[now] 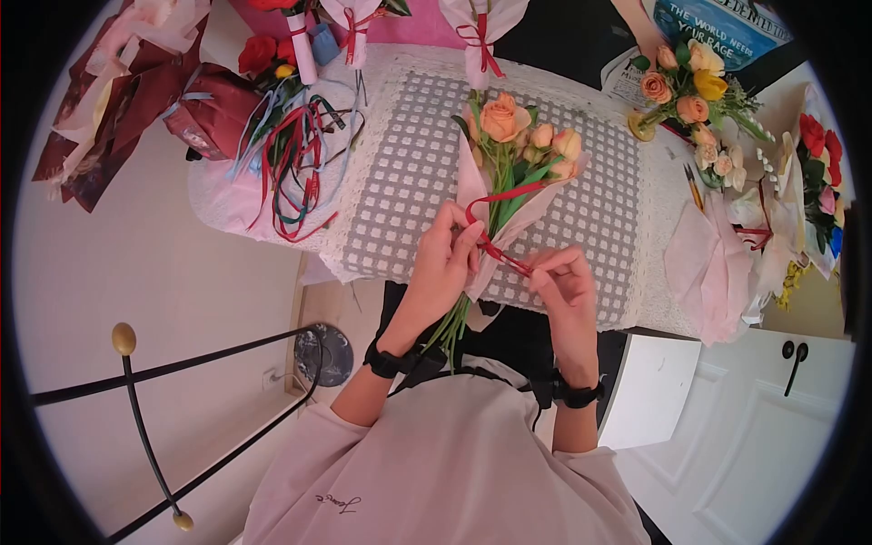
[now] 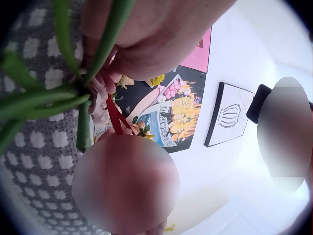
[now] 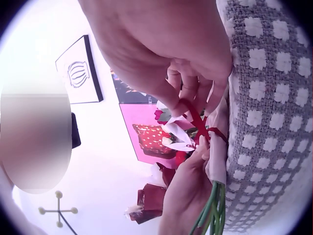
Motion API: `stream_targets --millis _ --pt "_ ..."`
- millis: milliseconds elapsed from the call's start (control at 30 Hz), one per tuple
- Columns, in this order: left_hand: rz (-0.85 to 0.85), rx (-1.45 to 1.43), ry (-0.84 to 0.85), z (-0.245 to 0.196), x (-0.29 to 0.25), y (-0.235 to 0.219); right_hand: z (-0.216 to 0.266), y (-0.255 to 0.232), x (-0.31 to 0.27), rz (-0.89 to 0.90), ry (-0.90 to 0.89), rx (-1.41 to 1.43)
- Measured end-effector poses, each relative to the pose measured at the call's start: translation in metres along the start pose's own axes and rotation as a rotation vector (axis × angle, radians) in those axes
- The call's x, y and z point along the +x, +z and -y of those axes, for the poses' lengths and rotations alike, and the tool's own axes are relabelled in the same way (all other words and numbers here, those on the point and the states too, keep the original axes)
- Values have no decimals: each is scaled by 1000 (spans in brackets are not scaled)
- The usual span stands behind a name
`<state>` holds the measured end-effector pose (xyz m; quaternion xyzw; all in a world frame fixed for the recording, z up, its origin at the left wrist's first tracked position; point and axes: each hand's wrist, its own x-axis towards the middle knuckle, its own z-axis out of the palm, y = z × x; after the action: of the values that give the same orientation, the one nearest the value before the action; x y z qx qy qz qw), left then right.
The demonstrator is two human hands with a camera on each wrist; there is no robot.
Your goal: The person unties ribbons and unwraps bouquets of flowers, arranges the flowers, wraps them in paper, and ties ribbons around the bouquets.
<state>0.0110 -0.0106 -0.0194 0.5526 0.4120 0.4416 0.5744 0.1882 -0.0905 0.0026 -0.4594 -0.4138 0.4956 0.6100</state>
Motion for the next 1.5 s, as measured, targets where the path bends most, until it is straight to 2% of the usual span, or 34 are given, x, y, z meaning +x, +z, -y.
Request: stream_targets --millis 133,167,233,267,333,467,567,633,667,733,767,833,867,933,967,1033,1133,1267,1367,1433,1500 --pt "9 -30 -31 2 1 -2 14 -12 -4 -19 179 234" --pt "9 -29 -31 3 0 -2 15 -14 -5 -18 179 235" --pt "-22 -131 -23 4 0 -2 17 -18 -7 -91 95 -393" --pt "-19 -131 -23 3 0 -3 18 -20 -7 -95 94 -393" --pt "-39 -223 -56 -2 -1 -8 19 -22 -7 -116 -27 -653" --pt "-24 -232 -45 -6 -2 -11 25 -22 -6 -133 -102 -721" --pt "-29 -357 -95 -13 -3 -14 26 -26 -7 -69 -165 -860" --pt "20 -457 -104 -11 0 -20 32 -27 -9 -86 26 -875" --pt "19 -457 -104 -11 -1 -23 35 -29 -9 -85 26 -875" --pt "61 -452 -123 -11 -1 -25 40 -37 -10 -77 196 -871" --pt "62 -453 -123 -12 0 -24 38 -40 -10 -78 196 -873" --pt "52 -391 -145 -17 1 -22 33 -44 -10 -59 82 -477" --pt "53 -392 -146 -18 1 -21 32 -41 -9 -59 82 -478" --pt "82 -362 -156 -18 1 -20 30 -25 -6 -70 -58 -96" --pt "83 -362 -156 -18 1 -20 29 -22 -4 -70 -58 -96" --pt "105 -340 -154 -17 -1 -20 23 -18 -1 84 -22 263" --pt "84 -351 -131 -10 -5 -23 11 -28 5 10 76 172" --pt "51 -298 -101 -8 -9 -17 9 -33 4 -23 82 96" --pt "23 -230 -97 -14 -9 -13 13 -29 5 -53 31 19" --pt "15 -63 0 -25 -6 -14 24 -15 8 -104 -114 9" --pt "42 -41 45 -35 -3 -13 34 -3 13 -71 -151 -25"
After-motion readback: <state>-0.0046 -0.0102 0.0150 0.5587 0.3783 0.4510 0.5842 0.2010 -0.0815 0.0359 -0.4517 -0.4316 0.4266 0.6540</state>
